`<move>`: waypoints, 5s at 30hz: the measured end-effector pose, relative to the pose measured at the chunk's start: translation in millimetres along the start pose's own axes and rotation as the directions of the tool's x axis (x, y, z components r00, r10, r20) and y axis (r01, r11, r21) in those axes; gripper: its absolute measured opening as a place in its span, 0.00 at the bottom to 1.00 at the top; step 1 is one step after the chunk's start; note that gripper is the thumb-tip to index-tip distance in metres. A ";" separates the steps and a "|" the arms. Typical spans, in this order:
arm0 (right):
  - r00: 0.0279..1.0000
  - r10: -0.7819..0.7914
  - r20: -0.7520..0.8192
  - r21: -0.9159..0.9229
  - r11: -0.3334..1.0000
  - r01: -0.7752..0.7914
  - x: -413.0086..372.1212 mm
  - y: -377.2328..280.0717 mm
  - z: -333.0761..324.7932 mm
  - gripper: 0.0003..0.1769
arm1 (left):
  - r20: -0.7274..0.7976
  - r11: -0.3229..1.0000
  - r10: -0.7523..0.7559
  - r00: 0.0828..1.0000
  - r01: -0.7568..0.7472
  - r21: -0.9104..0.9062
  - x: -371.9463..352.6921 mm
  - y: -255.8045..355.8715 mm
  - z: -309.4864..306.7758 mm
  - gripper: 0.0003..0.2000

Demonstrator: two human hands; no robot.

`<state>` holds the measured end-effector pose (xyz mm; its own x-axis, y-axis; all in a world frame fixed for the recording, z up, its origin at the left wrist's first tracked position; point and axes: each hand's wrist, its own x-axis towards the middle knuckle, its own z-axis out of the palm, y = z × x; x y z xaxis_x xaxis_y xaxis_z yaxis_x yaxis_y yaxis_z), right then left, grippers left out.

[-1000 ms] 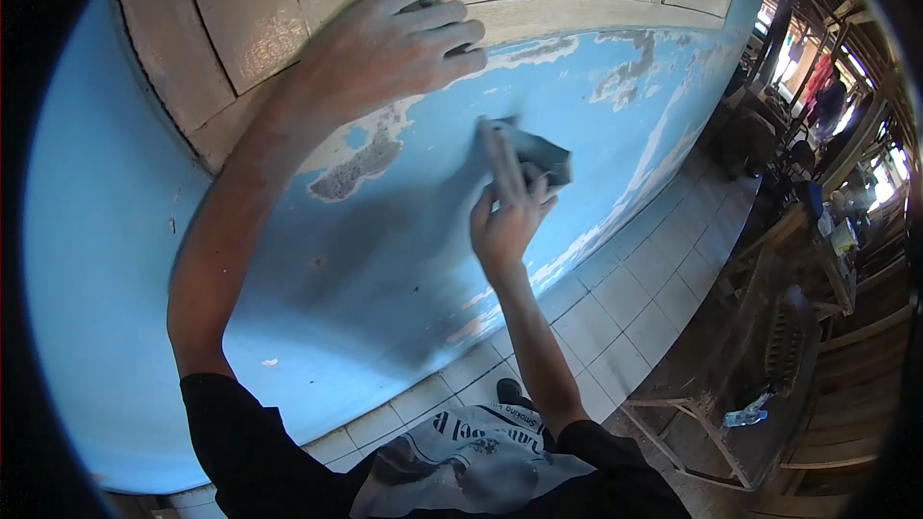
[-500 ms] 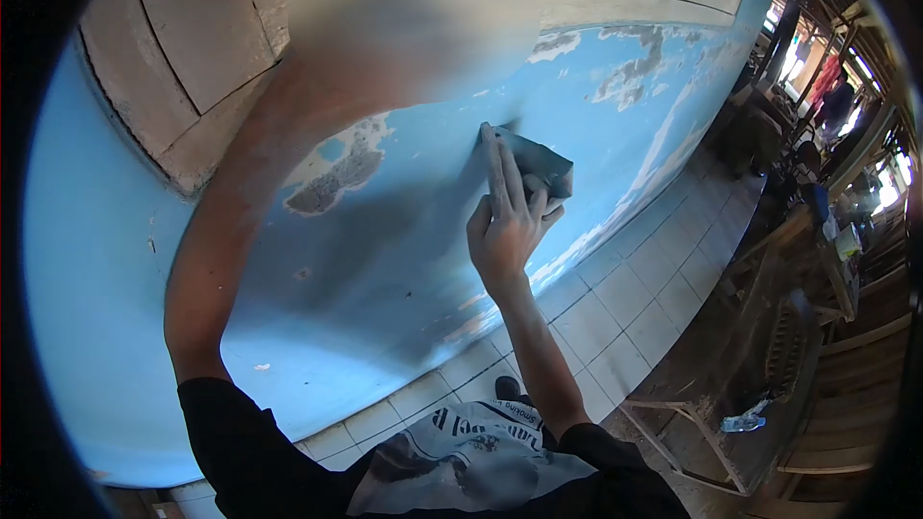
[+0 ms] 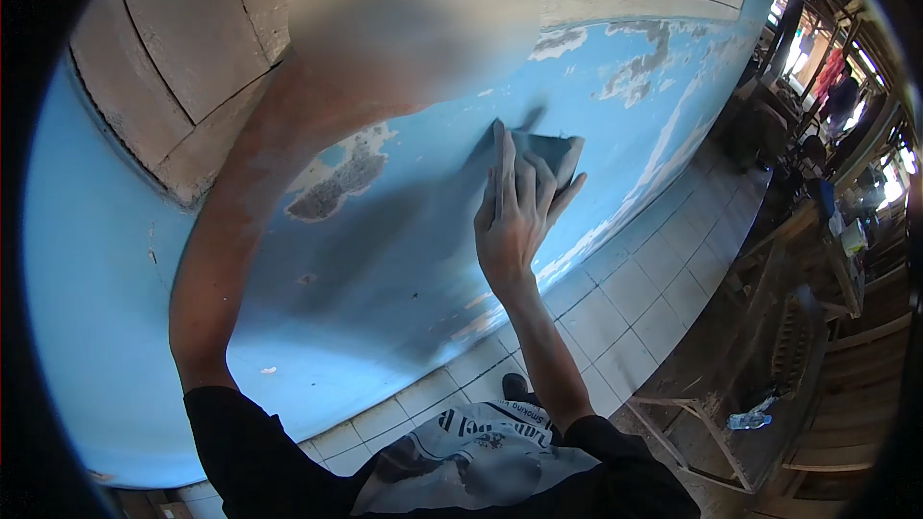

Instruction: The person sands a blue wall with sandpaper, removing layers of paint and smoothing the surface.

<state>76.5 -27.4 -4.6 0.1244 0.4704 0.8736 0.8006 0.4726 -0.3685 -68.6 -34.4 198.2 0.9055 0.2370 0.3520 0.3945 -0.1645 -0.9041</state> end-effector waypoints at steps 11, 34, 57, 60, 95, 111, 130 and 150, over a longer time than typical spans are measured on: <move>0.999 -0.038 -0.016 0.122 0.992 0.039 1.2 0.0 7.9 0.35 | -0.014 0.999 0.000 1.000 0.001 0.042 -2.7 1.1 4.5 0.14; 0.989 0.055 0.136 0.056 0.996 -0.063 1.8 7.2 5.3 0.47 | 0.043 0.999 -0.005 0.999 0.004 0.039 -1.9 -2.3 0.4 0.16; 0.981 -0.048 0.189 0.119 0.993 0.025 -5.4 12.5 4.9 0.47 | 0.067 0.999 -0.006 0.998 0.004 0.032 -4.1 0.3 -4.1 0.14; 0.994 -0.035 0.108 0.150 0.988 0.018 3.1 7.8 1.3 0.47 | 0.040 1.000 -0.005 0.999 0.006 -0.009 -6.9 0.0 -1.0 0.15; 0.966 -0.008 0.258 0.088 0.996 -0.015 -11.6 -8.2 3.5 0.42 | 0.005 0.993 0.008 1.000 -0.009 0.117 -3.1 2.2 0.0 0.12; 0.981 0.002 0.195 -0.011 1.000 0.000 -4.0 -5.8 4.4 0.31 | 0.003 0.998 -0.016 1.000 0.015 0.066 0.2 2.3 4.5 0.11; 0.991 0.080 0.108 0.155 0.983 -0.097 16.7 -6.3 -5.1 0.36 | 0.095 0.994 -0.027 0.995 0.017 0.106 -0.8 7.0 -1.1 0.15; 1.000 -0.005 -0.004 0.310 0.951 0.006 5.4 -1.3 13.4 0.38 | 0.028 0.990 0.033 0.999 -0.037 0.139 -0.5 2.0 2.3 0.11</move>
<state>68.3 -15.5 -3.6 0.1224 0.4652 0.8767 0.5800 0.6833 -0.4435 -68.6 -32.6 195.7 0.9133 0.2583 0.3148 0.3353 -0.0384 -0.9413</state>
